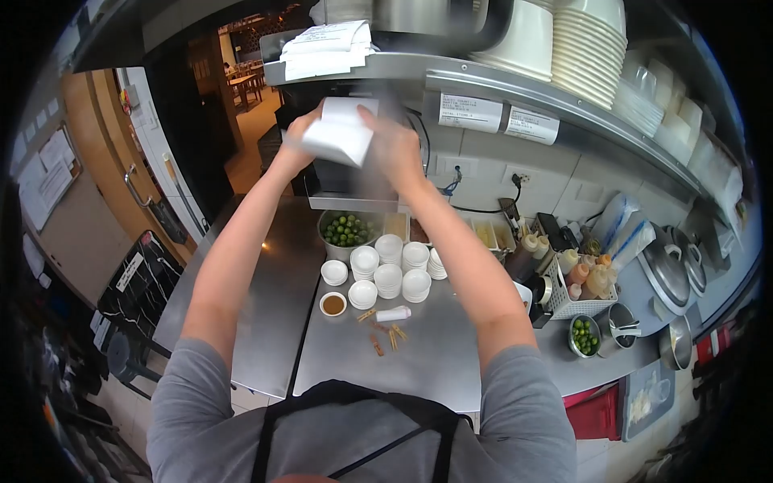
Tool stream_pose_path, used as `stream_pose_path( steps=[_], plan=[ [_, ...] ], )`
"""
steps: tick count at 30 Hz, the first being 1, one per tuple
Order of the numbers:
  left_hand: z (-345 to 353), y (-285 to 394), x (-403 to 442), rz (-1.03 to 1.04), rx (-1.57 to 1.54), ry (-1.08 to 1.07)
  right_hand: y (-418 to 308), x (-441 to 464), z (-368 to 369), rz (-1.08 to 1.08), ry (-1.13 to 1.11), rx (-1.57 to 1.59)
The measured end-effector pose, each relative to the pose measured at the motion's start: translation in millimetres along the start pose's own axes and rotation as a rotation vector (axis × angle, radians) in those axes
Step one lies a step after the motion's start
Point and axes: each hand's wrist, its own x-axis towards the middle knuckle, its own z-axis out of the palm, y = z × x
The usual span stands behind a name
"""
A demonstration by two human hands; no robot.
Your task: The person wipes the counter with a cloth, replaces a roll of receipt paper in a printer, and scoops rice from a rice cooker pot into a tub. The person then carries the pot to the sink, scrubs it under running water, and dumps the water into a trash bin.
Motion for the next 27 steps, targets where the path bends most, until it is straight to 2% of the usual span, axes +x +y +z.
stream_pose_path(
  steps=[1, 2, 3, 6, 7, 8, 10, 13, 15, 16, 18, 19, 20, 23, 25, 26, 27],
  plan=[
    [4.1, -1.5, 9.0, -0.13, -0.022, -0.01, 3.8, 7.8, 2.5, -0.002, 0.002, -0.001],
    [9.0, -2.7, 17.6, -0.259, -0.046, -0.02, 7.8, 14.5, 4.2, 0.095, -0.039, 0.02],
    [12.3, -9.5, 26.2, -0.255, -0.049, -0.018, 12.6, 22.0, 5.3, 0.19, -0.08, 0.039],
    [28.0, -36.8, 48.8, -0.276, -0.086, -0.087, 42.2, 37.4, 16.1, 0.237, -0.191, -0.103],
    [31.6, -43.5, 56.2, -0.271, 0.011, -0.092, 39.1, 43.6, 14.0, 0.372, -0.233, -0.113],
    [35.7, -50.5, 60.5, -0.266, 0.108, -0.098, 48.3, 44.7, 18.6, 0.372, -0.235, -0.114],
    [38.0, -41.6, 63.4, -0.197, 0.127, -0.044, 75.2, 47.9, 31.2, 0.228, -0.146, -0.164],
    [41.5, -41.3, 72.5, -0.165, 0.183, -0.114, 89.5, 54.5, 37.2, 0.147, -0.16, -0.255],
    [47.5, -45.4, 76.9, -0.261, 0.236, -0.026, 89.0, 57.9, 35.6, 0.224, -0.222, -0.239],
    [49.2, -49.6, 80.6, -0.264, 0.237, -0.03, 85.2, 60.1, 33.0, 0.297, -0.279, -0.227],
    [54.3, -57.3, 84.2, -0.242, 0.267, -0.022, 82.2, 59.1, 32.3, 0.287, -0.28, -0.233],
    [45.7, -35.3, 78.0, -0.337, 0.216, -0.001, 84.0, 57.4, 33.3, 0.273, -0.279, -0.239],
    [42.3, -29.1, 73.1, -0.339, 0.218, -0.006, 86.0, 55.9, 33.2, 0.278, -0.28, -0.237],
    [38.3, -32.4, 63.2, -0.237, 0.255, 0.008, 96.1, 52.8, 26.6, 0.346, -0.317, -0.244],
    [37.1, -34.4, 53.7, -0.252, 0.034, 0.032, 101.1, 52.6, 18.8, 0.344, -0.309, -0.251],
    [36.7, -35.2, 48.0, -0.25, 0.036, 0.03, 102.9, 54.5, 18.6, 0.346, -0.306, -0.25],
    [27.9, -16.5, 33.4, -0.241, -0.036, 0.055, 108.0, 55.7, 19.7, 0.235, -0.147, -0.312]
  ],
)
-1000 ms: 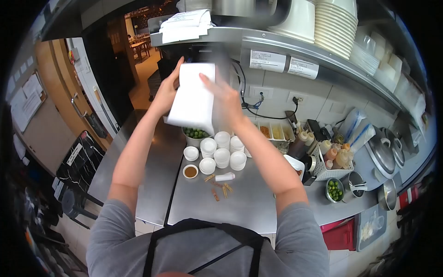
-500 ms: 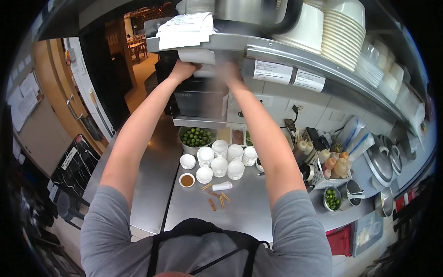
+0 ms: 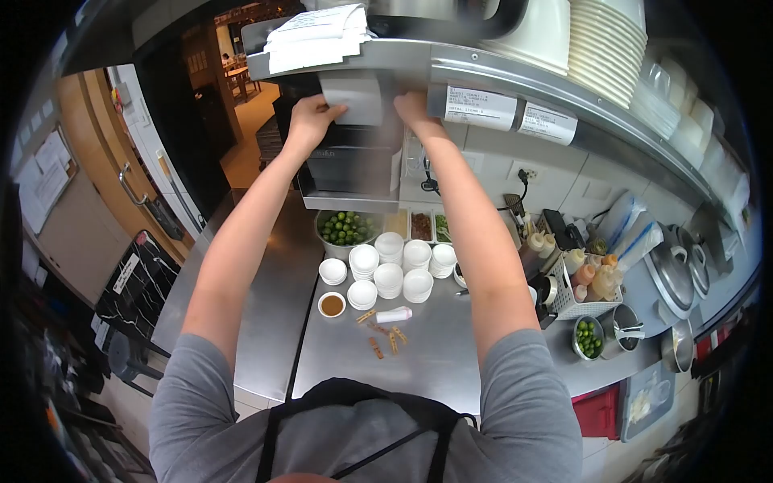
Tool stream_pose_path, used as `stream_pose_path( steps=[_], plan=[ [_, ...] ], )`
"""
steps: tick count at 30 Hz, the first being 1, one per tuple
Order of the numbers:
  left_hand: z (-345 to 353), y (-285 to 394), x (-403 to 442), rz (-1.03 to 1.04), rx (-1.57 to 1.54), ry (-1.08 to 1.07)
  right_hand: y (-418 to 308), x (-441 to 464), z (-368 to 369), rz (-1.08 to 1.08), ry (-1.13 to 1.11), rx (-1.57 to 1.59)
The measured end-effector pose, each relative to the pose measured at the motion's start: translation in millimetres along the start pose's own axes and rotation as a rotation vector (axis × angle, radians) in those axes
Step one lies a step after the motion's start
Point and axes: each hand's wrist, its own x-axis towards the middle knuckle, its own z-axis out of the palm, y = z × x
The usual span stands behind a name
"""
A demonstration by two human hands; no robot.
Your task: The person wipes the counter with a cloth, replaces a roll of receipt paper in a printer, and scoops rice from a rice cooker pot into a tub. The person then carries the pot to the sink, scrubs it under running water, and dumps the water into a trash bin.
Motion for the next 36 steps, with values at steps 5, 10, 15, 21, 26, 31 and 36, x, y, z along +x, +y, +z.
stream_pose_path(
  steps=[5, 10, 15, 21, 26, 31, 36],
  plan=[
    [-0.8, 16.3, -75.8, 0.286, -0.249, 0.271, -16.8, 6.4, -2.7, 0.021, 0.069, 0.113],
    [-4.8, 16.6, -154.3, 0.307, -0.184, 0.298, -46.3, -3.3, -12.6, 0.197, -0.007, 0.346],
    [-2.1, 18.7, -194.0, 0.378, -0.028, 0.261, -58.0, -28.6, -24.5, 0.017, -0.083, 0.209],
    [10.0, 13.9, -204.2, 0.314, -0.105, 0.273, -62.6, -46.8, -12.7, -0.076, -0.089, -0.167],
    [14.8, 14.2, -211.8, 0.171, -0.217, 0.321, -70.9, -56.3, -35.9, -0.22, -0.252, -0.339],
    [12.0, 18.4, -207.4, 0.042, -0.357, 0.358, -79.6, -118.6, -66.0, -0.268, -0.176, -0.028],
    [20.7, 17.3, -217.5, 0.075, -0.391, 0.345, -96.1, -186.3, -74.5, -0.322, -0.164, 0.163]
  ],
)
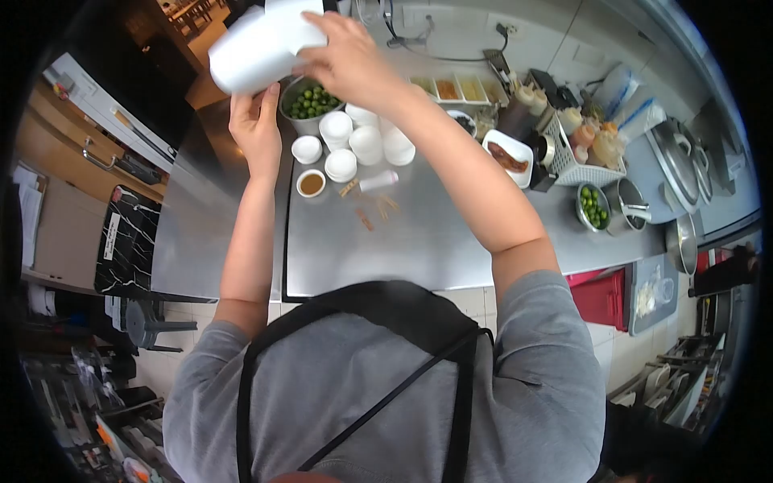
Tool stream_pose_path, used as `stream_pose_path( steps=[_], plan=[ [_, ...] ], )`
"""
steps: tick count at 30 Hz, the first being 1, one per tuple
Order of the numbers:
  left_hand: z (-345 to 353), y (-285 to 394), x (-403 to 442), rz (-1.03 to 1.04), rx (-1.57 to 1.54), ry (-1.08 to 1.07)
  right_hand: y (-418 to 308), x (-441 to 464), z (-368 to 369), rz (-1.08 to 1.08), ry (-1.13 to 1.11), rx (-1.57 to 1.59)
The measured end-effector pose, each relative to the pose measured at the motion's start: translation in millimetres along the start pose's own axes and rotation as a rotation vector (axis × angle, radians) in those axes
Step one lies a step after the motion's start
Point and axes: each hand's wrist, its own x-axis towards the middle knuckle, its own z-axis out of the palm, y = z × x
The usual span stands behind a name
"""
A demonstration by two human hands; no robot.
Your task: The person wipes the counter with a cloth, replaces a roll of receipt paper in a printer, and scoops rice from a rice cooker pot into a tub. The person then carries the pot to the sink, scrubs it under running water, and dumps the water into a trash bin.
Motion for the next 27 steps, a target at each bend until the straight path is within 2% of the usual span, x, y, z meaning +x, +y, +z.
stream_pose_path(
  steps=[2, 3, 5, 6, 7, 10, 11, 13, 14, 15, 16, 18, 19, 21, 23, 25, 26, 27],
  plan=[
    [4.1, 5.3, -10.2, 0.03, 0.019, -0.046, 4.9, -10.3, -6.4, 0.062, 0.206, -0.036],
    [7.1, -6.4, -23.4, -0.016, 0.033, -0.03, 26.3, -13.1, -14.7, 0.048, 0.133, -0.27],
    [16.7, -29.2, -60.6, -0.155, 0.112, -0.23, 32.4, -24.2, -31.0, 0.309, 0.195, 0.172],
    [24.8, -46.7, -85.2, -0.248, 0.196, -0.426, 32.0, -32.6, -41.8, 0.312, 0.193, 0.164],
    [34.3, -63.6, -110.5, -0.338, 0.279, -0.621, 26.0, -44.2, -55.0, 0.407, 0.115, 0.142],
    [60.8, -92.0, -165.0, -0.399, 0.589, -1.021, 26.0, -89.0, -86.1, 0.555, -0.08, 0.041],
    [70.0, -106.6, -173.4, -0.44, 0.755, -1.147, 19.4, -102.4, -92.4, 0.709, -0.139, 0.075],
    [74.8, -128.8, -190.9, -0.162, 0.922, -1.204, 19.8, -138.3, -94.2, 0.721, -0.104, 0.15],
    [77.6, -132.1, -188.6, -0.133, 0.951, -1.26, 7.4, -146.1, -97.9, 0.842, -0.099, 0.172],
    [79.2, -133.0, -185.3, -0.112, 0.977, -1.324, 12.9, -166.7, -92.3, 0.751, -0.016, 0.293],
    [78.6, -131.5, -180.7, -0.123, 0.993, -1.292, 8.2, -179.0, -91.7, 0.91, 0.03, 0.508],
    [74.3, -121.4, -171.0, -0.215, 0.885, -1.188, 15.7, -215.2, -84.1, 1.056, 0.109, 0.629],
    [71.7, -111.3, -163.2, -0.22, 0.894, -1.17, 26.5, -240.8, -73.9, 1.135, 0.175, 0.589],
    [68.6, -90.5, -147.1, -0.976, -0.039, -0.926, 33.2, -276.8, -56.3, 1.209, 0.247, 0.587],
    [70.4, -83.0, -160.2, -1.178, -0.646, -0.866, 31.0, -298.4, -32.5, 1.238, 0.23, 0.553],
    [69.3, -56.3, -166.1, -1.261, -0.762, -0.898, 15.6, -302.8, -7.7, 1.1, 0.019, 0.375],
    [69.0, -54.2, -172.9, -1.262, -0.689, -0.868, 5.6, -297.8, -2.6, 1.1, 0.011, 0.381],
    [67.8, -53.4, -177.4, -1.263, -0.617, -0.838, -12.7, -277.5, -5.0, 1.017, -0.126, 0.389]
  ],
)
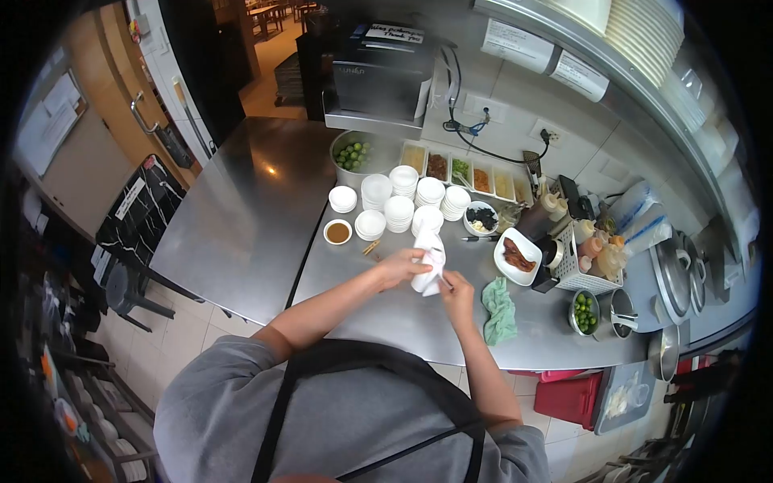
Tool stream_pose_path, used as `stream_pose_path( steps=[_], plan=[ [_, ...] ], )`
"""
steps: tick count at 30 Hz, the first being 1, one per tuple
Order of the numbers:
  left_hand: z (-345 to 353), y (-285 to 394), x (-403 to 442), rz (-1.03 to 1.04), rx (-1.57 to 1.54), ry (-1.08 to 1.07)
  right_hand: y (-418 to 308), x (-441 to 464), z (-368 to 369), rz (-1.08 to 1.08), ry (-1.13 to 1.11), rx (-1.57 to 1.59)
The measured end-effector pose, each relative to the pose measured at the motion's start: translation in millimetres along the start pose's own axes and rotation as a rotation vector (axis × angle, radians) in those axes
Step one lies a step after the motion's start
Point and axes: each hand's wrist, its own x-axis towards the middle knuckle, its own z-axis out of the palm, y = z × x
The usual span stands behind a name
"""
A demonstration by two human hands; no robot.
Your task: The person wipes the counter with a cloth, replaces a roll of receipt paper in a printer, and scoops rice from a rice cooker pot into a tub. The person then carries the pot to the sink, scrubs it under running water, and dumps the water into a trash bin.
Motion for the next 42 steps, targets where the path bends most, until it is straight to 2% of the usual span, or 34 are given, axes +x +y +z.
stream_pose_path(
  steps=[1, 2, 4, 6, 8, 9, 11, 12, 14, 16, 19, 20, 22, 24, 26, 28, 30, 32, 34, 36, 38, 40, 42],
  plan=[
    [-2.0, 3.3, -5.9, -0.002, -0.005, 0.008, -13.9, -1.8, 3.2, -0.054, -0.128, -0.065],
    [-8.8, 8.0, -13.0, 0.005, -0.069, 0.089, -8.7, 1.5, -2.2, -0.052, -0.137, -0.061],
    [-27.9, 14.8, -29.2, 0.05, -0.139, 0.208, 18.4, 8.2, -33.1, -0.229, -0.161, -0.225],
    [-56.4, 17.8, -49.6, 0.111, -0.108, 0.287, 49.7, -0.3, -67.8, -0.087, 0.022, -0.795],
    [-80.5, 28.7, -85.2, 0.129, -0.101, 0.394, 113.8, -31.0, -87.1, -0.081, 0.212, -1.155],
    [-92.7, 33.5, -106.3, 0.163, -0.124, 0.431, 122.9, -46.2, -87.5, -0.055, 0.19, -1.158],
    [-119.3, 31.4, -148.2, 0.204, -0.09, 0.57, 138.6, -85.6, -91.0, -0.07, -0.057, -0.902],
    [-130.8, 29.4, -170.7, 0.238, -0.109, 0.61, 122.0, -100.0, -90.3, -0.035, -0.08, -0.905],
    [-146.7, 25.1, -212.8, 0.285, -0.162, 0.71, 69.6, -109.8, -76.1, 0.001, -0.357, -0.884],
    [-157.8, 19.3, -247.4, 0.272, -0.18, 0.796, 79.7, -105.5, -63.8, -0.25, -0.188, -0.934],
    [-159.2, 13.3, -281.5, 0.221, -0.142, 0.903, 78.9, -99.9, -25.6, -0.306, -0.33, -0.843],
    [-161.8, 11.0, -288.2, 0.207, -0.137, 0.9, 63.2, -100.9, -8.7, -0.365, -0.4, -0.807],
    [-166.2, 3.0, -301.2, 0.169, -0.1, 0.903, 30.0, -99.8, 30.2, -0.407, -0.727, -0.85],
    [-155.8, 5.3, -298.8, 0.168, -0.103, 0.897, 16.9, -94.5, 74.5, -0.536, -0.765, -0.771],
    [-152.1, 3.4, -294.8, 0.177, -0.119, 0.87, 12.4, -75.1, 117.8, -0.62, -0.645, -0.736],
    [-143.4, 5.3, -289.2, 0.161, -0.113, 0.854, 6.9, -45.5, 154.4, -0.607, -0.526, -0.745],
    [-132.6, 10.9, -280.3, 0.184, -0.083, 0.79, -7.5, -24.6, 185.7, -0.491, -0.475, -0.669],
    [-120.4, 16.3, -271.8, 0.193, -0.081, 0.747, -11.0, -17.1, 223.7, -0.516, -0.484, -0.616],
    [-106.5, 21.3, -260.6, 0.202, -0.076, 0.665, -40.2, -28.3, 244.3, -0.474, -0.655, -0.482],
    [-94.0, 22.8, -247.8, 0.197, -0.068, 0.599, -38.5, -63.2, 263.6, -0.353, -0.769, -0.365],
    [-79.5, 23.7, -233.6, 0.209, -0.067, 0.582, -12.8, -87.0, 245.0, -0.937, -0.641, -0.431],
    [-67.2, 25.5, -221.9, 0.203, -0.047, 0.549, 9.3, -92.8, 194.3, -0.872, -0.653, -0.436],
    [-55.4, 21.8, -206.1, 0.178, -0.028, 0.546, 18.1, -78.2, 111.9, -0.506, -0.779, -0.495]
  ],
)
